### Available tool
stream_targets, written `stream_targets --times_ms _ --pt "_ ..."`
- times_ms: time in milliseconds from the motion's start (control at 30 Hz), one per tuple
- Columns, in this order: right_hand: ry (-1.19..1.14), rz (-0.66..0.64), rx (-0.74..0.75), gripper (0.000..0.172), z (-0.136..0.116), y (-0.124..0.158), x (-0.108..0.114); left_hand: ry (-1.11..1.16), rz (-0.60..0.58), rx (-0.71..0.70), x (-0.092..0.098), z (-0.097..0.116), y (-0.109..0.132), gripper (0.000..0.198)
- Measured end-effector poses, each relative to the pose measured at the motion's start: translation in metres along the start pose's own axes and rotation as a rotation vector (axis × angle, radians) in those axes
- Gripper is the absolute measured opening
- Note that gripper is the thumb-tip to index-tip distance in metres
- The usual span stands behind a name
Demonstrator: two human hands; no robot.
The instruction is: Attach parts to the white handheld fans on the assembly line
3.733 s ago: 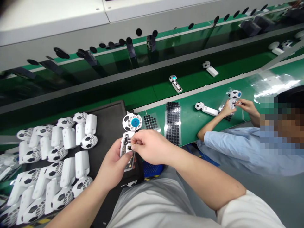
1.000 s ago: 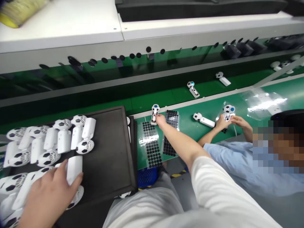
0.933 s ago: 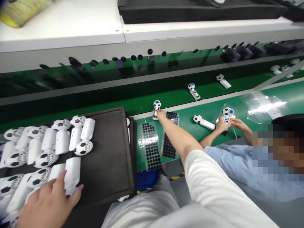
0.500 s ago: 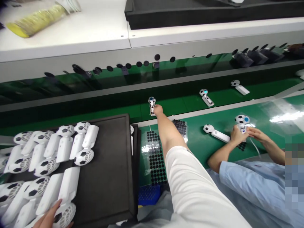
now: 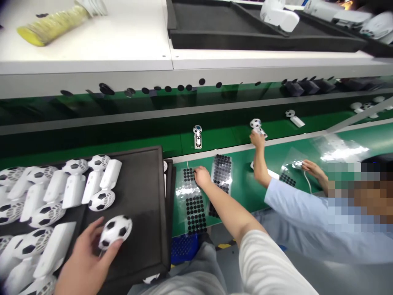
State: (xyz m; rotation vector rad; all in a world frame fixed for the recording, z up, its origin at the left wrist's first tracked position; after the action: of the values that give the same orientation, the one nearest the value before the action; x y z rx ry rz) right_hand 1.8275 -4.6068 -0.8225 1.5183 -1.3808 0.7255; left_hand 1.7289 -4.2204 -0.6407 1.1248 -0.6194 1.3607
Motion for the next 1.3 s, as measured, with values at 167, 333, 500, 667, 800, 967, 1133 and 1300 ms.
stream_targets --times_ms 167,333,500,667,800,967,1133,1300 --pt "0.087 -0.107 -0.030 0.025 -0.001 -0.015 0.001 -0.182 -0.155 -0.210 -0.038 0.032 0.001 0.072" --pt "0.131 -0.213 -0.075 0.028 -0.005 -0.024 -0.003 -0.298 -0.293 -0.223 -0.049 0.014 0.014 0.066" --pt "0.140 -0.308 -0.112 0.030 -0.012 -0.036 -0.005 -0.184 -0.434 -0.039 -0.047 0.016 0.014 0.057" --pt "0.131 -0.345 -0.118 0.033 -0.016 -0.041 -0.002 0.046 -0.495 0.179 -0.044 0.013 0.017 0.035" --pt "0.114 -0.342 -0.118 0.033 -0.019 -0.036 0.002 0.196 -0.460 0.252 -0.040 0.013 0.020 0.035" --pt "0.030 -0.258 -0.098 0.031 -0.021 -0.015 0.019 0.613 -0.597 0.393 -0.048 0.027 0.028 0.049" --pt "-0.171 -0.153 -0.041 0.018 -0.042 0.026 0.054 0.942 -0.616 0.390 -0.045 0.063 0.026 0.067" --pt "-0.523 -0.239 0.171 0.010 -0.112 0.099 0.097 0.832 -0.589 0.178 -0.047 0.105 0.019 0.061"
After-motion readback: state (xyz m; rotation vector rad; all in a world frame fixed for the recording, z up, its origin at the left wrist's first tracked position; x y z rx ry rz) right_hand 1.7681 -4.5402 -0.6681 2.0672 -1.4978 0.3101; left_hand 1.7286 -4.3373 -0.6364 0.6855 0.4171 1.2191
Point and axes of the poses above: each hand's wrist, its own y-axis away from the middle knuckle, its own x-axis out of the back of the hand, z = x × y, the point moved 8 cm from there along -y, towards the middle knuckle, and after that the axes turned 4 degrees about x, right-handed, at the moved point
